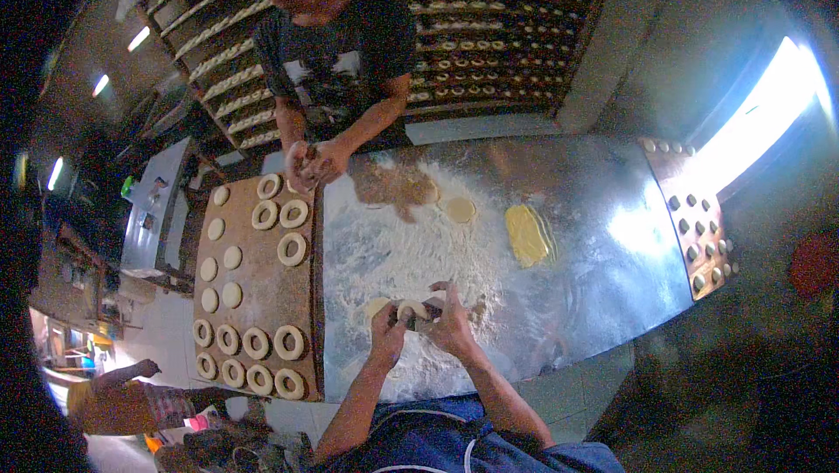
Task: The person shapes small dough pieces into rings by hand and places them on a wooden board. A coworker also shapes dough and arranges the finished rings on racks in the background.
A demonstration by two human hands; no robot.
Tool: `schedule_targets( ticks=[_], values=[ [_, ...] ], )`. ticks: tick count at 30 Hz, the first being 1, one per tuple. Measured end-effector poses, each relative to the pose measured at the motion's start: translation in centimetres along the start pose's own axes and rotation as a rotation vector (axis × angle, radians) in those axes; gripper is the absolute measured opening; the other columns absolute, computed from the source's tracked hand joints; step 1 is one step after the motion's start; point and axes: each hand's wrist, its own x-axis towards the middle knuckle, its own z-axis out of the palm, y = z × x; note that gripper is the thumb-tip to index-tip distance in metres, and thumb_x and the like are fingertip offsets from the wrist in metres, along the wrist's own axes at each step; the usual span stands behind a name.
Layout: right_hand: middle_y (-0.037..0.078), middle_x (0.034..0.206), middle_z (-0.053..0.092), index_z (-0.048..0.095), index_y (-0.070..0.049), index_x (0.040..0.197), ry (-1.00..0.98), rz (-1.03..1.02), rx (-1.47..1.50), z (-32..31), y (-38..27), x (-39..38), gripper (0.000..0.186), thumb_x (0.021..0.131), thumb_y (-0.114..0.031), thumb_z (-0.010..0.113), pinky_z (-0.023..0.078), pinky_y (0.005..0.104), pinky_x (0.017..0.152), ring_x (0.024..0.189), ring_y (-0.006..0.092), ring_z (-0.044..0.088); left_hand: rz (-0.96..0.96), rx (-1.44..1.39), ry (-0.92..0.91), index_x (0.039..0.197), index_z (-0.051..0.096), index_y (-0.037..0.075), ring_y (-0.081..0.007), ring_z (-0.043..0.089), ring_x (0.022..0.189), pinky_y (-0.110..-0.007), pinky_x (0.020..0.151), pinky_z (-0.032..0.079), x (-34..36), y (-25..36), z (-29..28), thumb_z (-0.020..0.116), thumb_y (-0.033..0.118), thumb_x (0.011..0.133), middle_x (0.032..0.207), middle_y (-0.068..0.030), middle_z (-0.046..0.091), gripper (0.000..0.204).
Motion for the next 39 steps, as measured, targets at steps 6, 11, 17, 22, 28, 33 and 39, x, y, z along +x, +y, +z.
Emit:
schedule_targets(
  ticks=[6, 11, 17, 22, 28, 33, 39],
  values=[
    [0.015, 0.099, 0.066, 0.05, -0.005, 0.126, -0.368, 0.261, 0.662, -2.2, 0.2, 0.9, 0.04, 0.087, -0.009, 0.059, 0.049, 0.0351, 0.085, 0.095, 0.0207, 0.062, -0.108, -0.448, -0.267, 0.132, 0.047, 0.009, -0.017, 0.064, 0.097, -0.03, 0.083, 0.053, -0.6, 0.5, -0.4, 0.067, 0.008, 0.092, 0.11, -0.0072, 0.065, 0.045],
    [0.013, 0.102, 0.065, 0.063, -0.003, 0.105, -0.078, 0.279, 0.135, 0.6, 8.9, 1.8, 0.029, 0.096, -0.027, 0.05, 0.047, 0.0354, 0.085, 0.096, 0.0199, 0.061, 0.112, -0.623, -0.19, 0.115, 0.046, 0.011, -0.0191, 0.062, 0.094, -0.03, 0.074, 0.051, -0.2, 0.0, 0.2, 0.064, 0.015, 0.089, 0.098, -0.0034, 0.056, 0.032],
    [0.006, 0.068, 0.059, 0.064, 0.002, 0.082, -0.129, 0.307, 0.208, 1.8, 1.6, 1.1, 0.063, 0.102, -0.053, 0.039, 0.045, 0.0376, 0.063, 0.067, 0.0193, 0.056, 0.365, 0.647, 0.131, 0.098, 0.044, 0.008, -0.0232, 0.056, 0.07, -0.04, 0.063, 0.046, 1.0, 0.2, -1.1, 0.038, 0.039, 0.1, 0.076, -0.0077, 0.05, 0.032],
    [0.012, 0.073, 0.065, 0.066, 0.007, 0.081, 0.097, 0.086, -0.141, 6.1, 0.4, -0.1, 0.073, 0.101, -0.057, 0.039, 0.048, 0.036, 0.064, 0.067, 0.0188, 0.059, 0.162, -0.223, 0.148, 0.08, 0.046, 0.004, -0.024, 0.057, 0.068, -0.037, 0.061, 0.045, 1.4, -2.3, -2.2, 0.044, 0.038, 0.097, 0.075, -0.0131, 0.053, 0.038],
    [0.016, 0.078, 0.069, 0.069, 0.009, 0.094, 0.012, -0.016, -0.203, 7.5, 3.9, -0.2, 0.076, 0.099, -0.061, 0.04, 0.05, 0.0383, 0.068, 0.072, 0.0213, 0.063, 0.147, 0.391, 0.041, 0.092, 0.061, 0.005, -0.0121, 0.058, 0.074, -0.03, 0.066, 0.049, 1.3, 0.3, -4.9, 0.045, 0.045, 0.099, 0.085, 0.0, 0.061, 0.043],
    [0.018, 0.085, 0.066, 0.066, 0.003, 0.104, 0.16, -0.271, -0.235, 9.9, 7.0, -0.5, 0.054, 0.095, -0.046, 0.046, 0.05, 0.0417, 0.065, 0.077, 0.0259, 0.062, -0.151, -0.404, 0.063, 0.086, 0.058, 0.008, -0.0173, 0.059, 0.071, -0.033, 0.063, 0.049, 0.3, 3.2, -5.2, 0.045, 0.051, 0.097, 0.086, -0.0011, 0.063, 0.047],
    [0.023, 0.094, 0.062, 0.054, 0.0, 0.127, 0.024, -0.547, -0.573, 10.4, 7.3, -1.2, 0.039, 0.09, -0.009, 0.062, 0.047, 0.0477, 0.068, 0.081, 0.0395, 0.058, 0.148, -0.231, 0.091, 0.088, 0.058, 0.004, -0.0193, 0.064, 0.068, -0.033, 0.06, 0.052, 0.3, 0.8, -7.4, 0.046, 0.038, 0.1, 0.078, -0.0064, 0.064, 0.039]
  ],
)
